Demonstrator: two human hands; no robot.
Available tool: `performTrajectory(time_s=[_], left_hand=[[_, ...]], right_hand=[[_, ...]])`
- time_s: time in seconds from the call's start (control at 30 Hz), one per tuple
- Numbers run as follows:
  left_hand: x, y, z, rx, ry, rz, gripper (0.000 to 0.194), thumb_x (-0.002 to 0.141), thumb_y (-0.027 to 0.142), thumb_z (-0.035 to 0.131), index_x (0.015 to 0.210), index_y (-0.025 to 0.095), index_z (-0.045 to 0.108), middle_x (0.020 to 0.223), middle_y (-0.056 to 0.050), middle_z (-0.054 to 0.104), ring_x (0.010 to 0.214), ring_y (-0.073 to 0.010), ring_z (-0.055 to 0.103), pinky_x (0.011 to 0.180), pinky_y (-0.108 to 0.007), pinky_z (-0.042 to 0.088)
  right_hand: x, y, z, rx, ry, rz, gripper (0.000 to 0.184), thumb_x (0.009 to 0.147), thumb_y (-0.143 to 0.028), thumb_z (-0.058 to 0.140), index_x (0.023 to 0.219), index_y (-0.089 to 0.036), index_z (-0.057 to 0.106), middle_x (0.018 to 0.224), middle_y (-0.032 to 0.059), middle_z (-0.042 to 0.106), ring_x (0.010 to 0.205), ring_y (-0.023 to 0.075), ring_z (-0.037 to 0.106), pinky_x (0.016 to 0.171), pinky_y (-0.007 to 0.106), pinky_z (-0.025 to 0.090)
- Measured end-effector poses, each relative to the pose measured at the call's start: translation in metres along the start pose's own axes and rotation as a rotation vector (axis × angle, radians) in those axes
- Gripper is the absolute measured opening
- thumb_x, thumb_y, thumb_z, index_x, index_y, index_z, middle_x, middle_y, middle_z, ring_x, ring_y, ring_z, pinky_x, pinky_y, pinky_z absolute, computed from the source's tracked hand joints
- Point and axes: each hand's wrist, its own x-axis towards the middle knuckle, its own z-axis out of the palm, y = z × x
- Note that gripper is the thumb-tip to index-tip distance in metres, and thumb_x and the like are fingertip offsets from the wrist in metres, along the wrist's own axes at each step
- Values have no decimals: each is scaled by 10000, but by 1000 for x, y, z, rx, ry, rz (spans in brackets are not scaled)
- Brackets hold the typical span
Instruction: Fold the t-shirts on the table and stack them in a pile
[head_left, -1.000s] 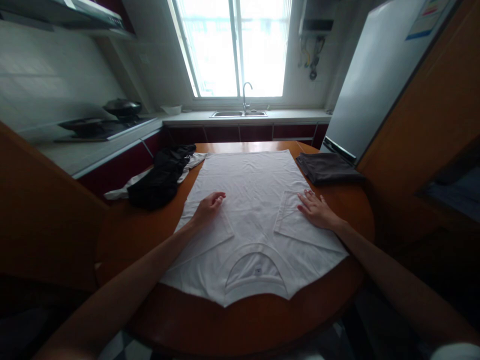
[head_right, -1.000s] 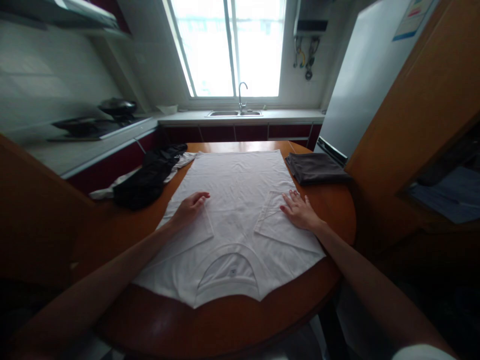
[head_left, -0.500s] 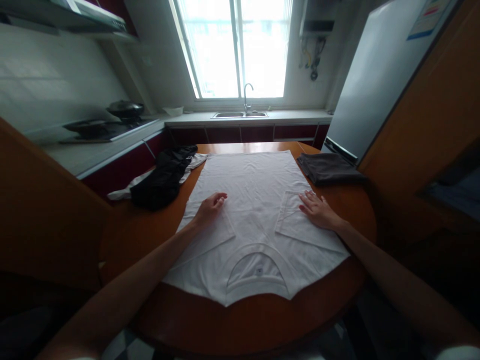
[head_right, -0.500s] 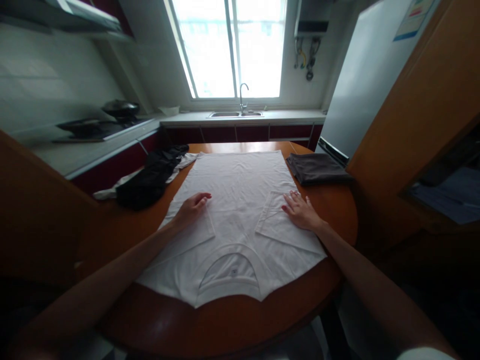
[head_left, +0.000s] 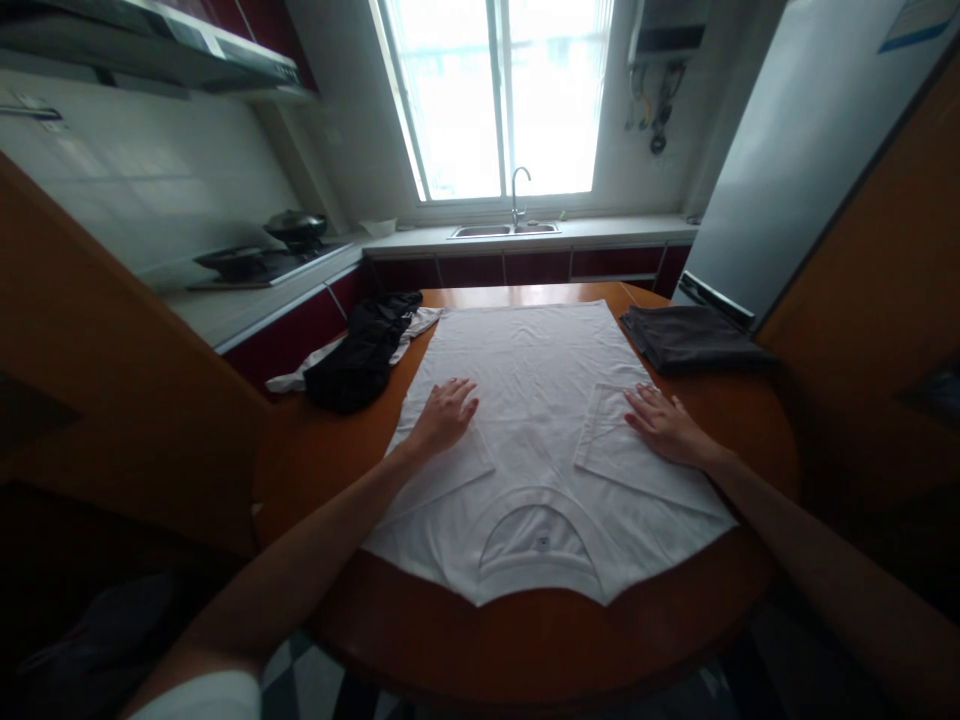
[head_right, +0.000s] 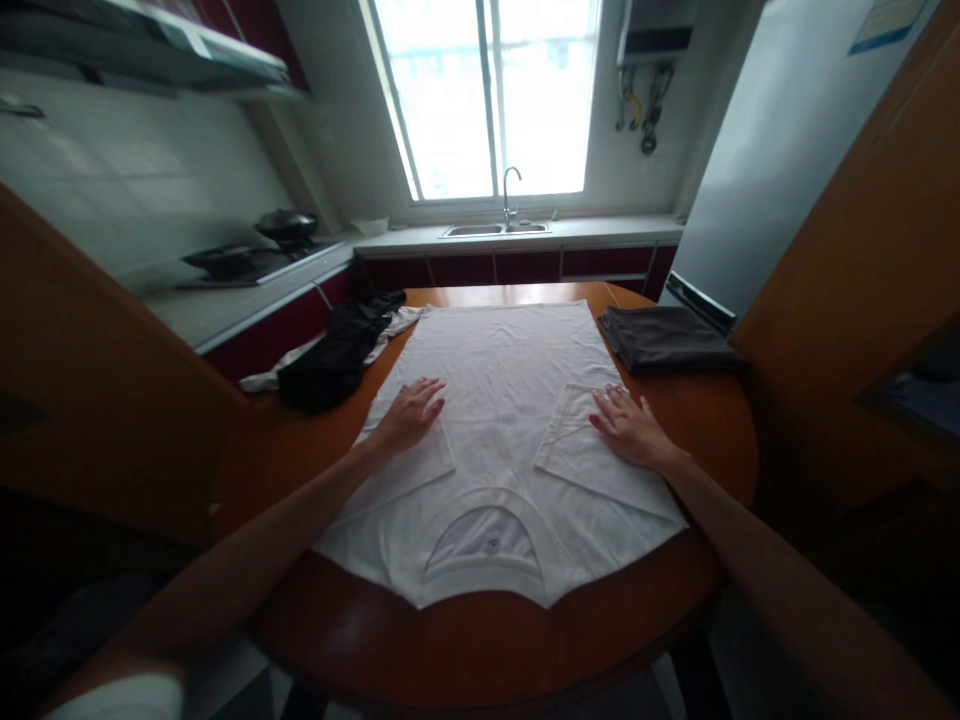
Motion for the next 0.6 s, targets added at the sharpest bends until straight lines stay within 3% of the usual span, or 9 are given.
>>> performTrajectory(time_s=[0.13,0.23,0.4,0.6], left_hand=[[-3,-7,12,63,-186,-91,615,1019,540,314,1526,208,418,1630,-137,317,1524,-349,211,1193,-598,180],[-4,-6,11,102,-190,-64,665,1021,567,278,1559,185,366,1655,-149,243,1539,-346,151,1201,-589,159],[-4,-2,4,132,-269,-27,676,1017,576,288,1559,181,373,1651,-157,245,1542,-347,134,1201,-579,165],[-2,-6,7,126,-279,-25,738,994,654,261,1568,201,358,1659,-150,227,1543,-350,124,1198,-580,162]], right_hand=[[0,-1,0,-8,8,0,678,1013,-597,184,1547,-238,395,1641,115,289,1515,330,244,1173,647,240],[0,-2,-1,-5,9,-2,677,1014,-592,181,1542,-233,405,1640,116,290,1516,324,244,1174,646,236],[0,-3,-3,2,-3,-2,688,1012,-597,184,1542,-216,404,1642,125,282,1517,324,241,1172,654,231],[0,-1,-1,1,12,-5,683,1013,-597,182,1543,-227,403,1638,130,289,1513,331,249,1167,658,239]])
